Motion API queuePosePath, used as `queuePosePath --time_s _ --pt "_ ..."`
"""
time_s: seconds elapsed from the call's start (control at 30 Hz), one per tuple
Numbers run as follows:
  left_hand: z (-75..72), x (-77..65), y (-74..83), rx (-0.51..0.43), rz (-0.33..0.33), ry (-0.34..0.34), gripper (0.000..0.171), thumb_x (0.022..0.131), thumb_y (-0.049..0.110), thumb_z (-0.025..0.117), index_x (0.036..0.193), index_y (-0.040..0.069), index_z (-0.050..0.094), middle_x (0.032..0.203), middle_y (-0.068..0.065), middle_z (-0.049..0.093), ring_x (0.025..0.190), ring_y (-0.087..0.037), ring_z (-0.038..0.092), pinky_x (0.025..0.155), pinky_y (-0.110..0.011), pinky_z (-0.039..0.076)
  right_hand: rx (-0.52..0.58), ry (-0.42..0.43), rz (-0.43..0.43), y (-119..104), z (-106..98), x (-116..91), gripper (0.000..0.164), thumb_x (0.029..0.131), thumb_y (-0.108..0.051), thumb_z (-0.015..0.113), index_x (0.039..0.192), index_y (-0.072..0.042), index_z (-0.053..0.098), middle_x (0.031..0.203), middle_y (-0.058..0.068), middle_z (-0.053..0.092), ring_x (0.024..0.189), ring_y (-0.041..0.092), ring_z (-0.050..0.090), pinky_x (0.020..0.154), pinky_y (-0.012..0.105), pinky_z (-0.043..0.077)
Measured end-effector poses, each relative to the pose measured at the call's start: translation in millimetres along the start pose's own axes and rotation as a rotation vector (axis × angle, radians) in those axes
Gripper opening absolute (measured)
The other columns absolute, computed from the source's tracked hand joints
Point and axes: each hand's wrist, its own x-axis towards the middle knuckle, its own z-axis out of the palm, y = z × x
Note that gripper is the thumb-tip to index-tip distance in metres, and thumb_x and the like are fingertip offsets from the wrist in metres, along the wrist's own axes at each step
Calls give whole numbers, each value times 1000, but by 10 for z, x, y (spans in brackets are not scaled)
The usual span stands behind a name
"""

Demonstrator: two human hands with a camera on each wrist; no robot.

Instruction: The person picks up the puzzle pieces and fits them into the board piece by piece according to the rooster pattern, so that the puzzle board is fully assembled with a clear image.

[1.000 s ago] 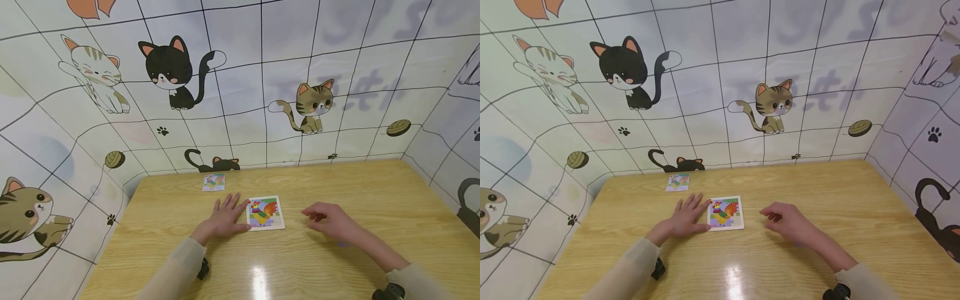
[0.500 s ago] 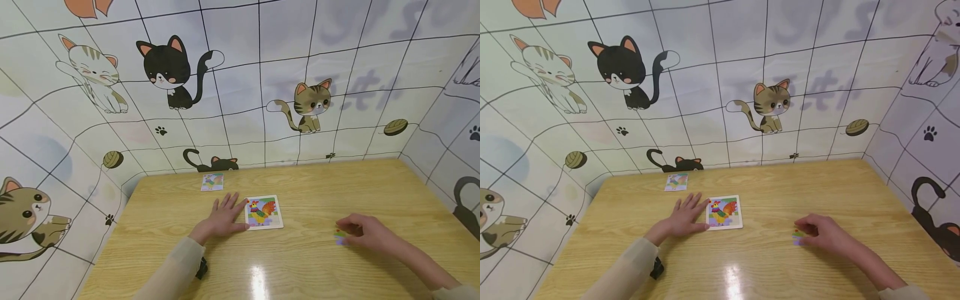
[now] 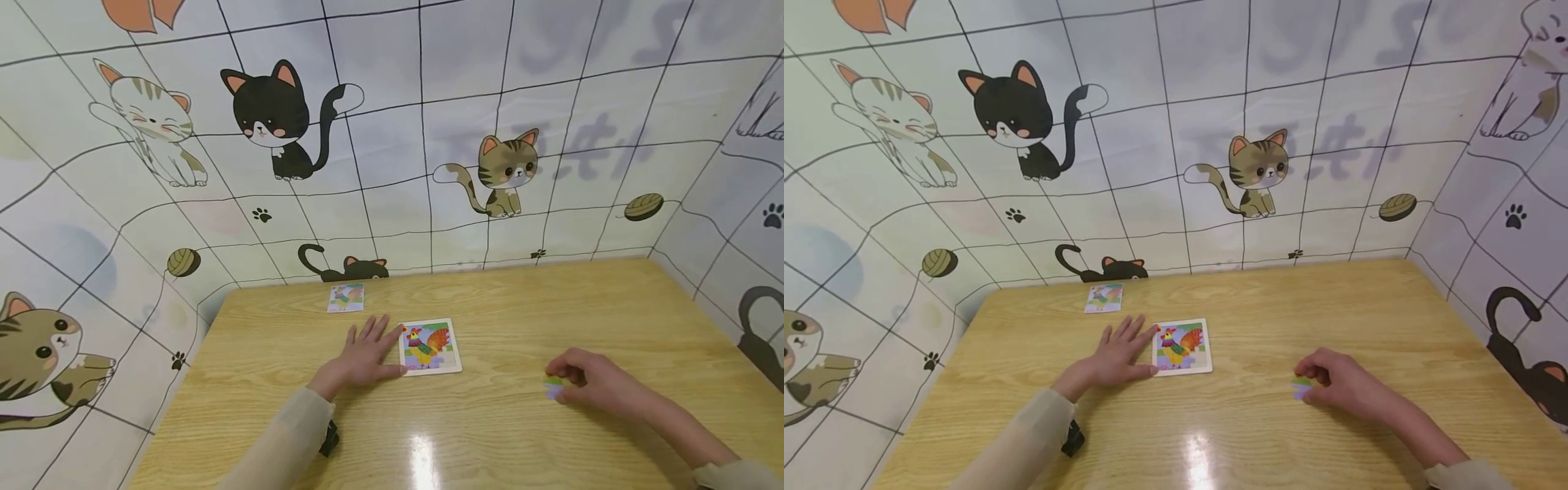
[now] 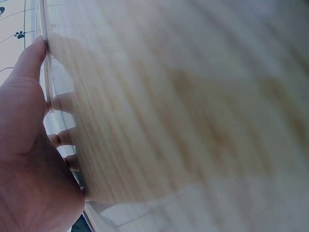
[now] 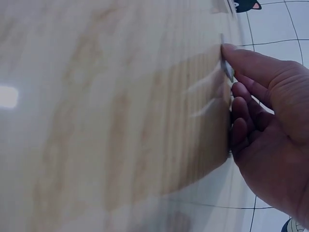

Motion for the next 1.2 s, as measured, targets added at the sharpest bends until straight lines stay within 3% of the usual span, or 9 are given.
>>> queuePosePath --time_s 0.2,0.4,0.73,1.2 --pt "-11 -6 15 6 -2 -1 83 100 58 57 165 20 24 171 -17 8 155 -42 0 116 -71 3 109 -33 9 -78 19 79 33 88 -17 83 108 -5 61 93 1 59 76 6 50 62 25 44" --pt "-16 -4 24 8 -11 -11 83 99 59 56 165 21 24 171 -16 7 156 -41 0 117 -70 3 130 -33 39 -213 79 219 32 87 -19 84 104 -7 60 79 -1 53 69 7 48 57 26 42" --pt "4 9 0 19 -18 -11 84 99 63 55 166 24 22 171 -13 5 156 -39 -2 118 -68 1 149 -10 4 -413 283 532 17 89 -2 77 96 -9 63 85 -2 60 76 9 55 66 26 49" --pt "-7 -13 0 -13 -13 -5 84 99 60 57 165 21 24 171 -16 7 156 -40 0 117 -69 2 202 -28 -28 -699 537 987 14 92 1 73 95 -9 64 85 -1 61 78 14 56 68 26 49"
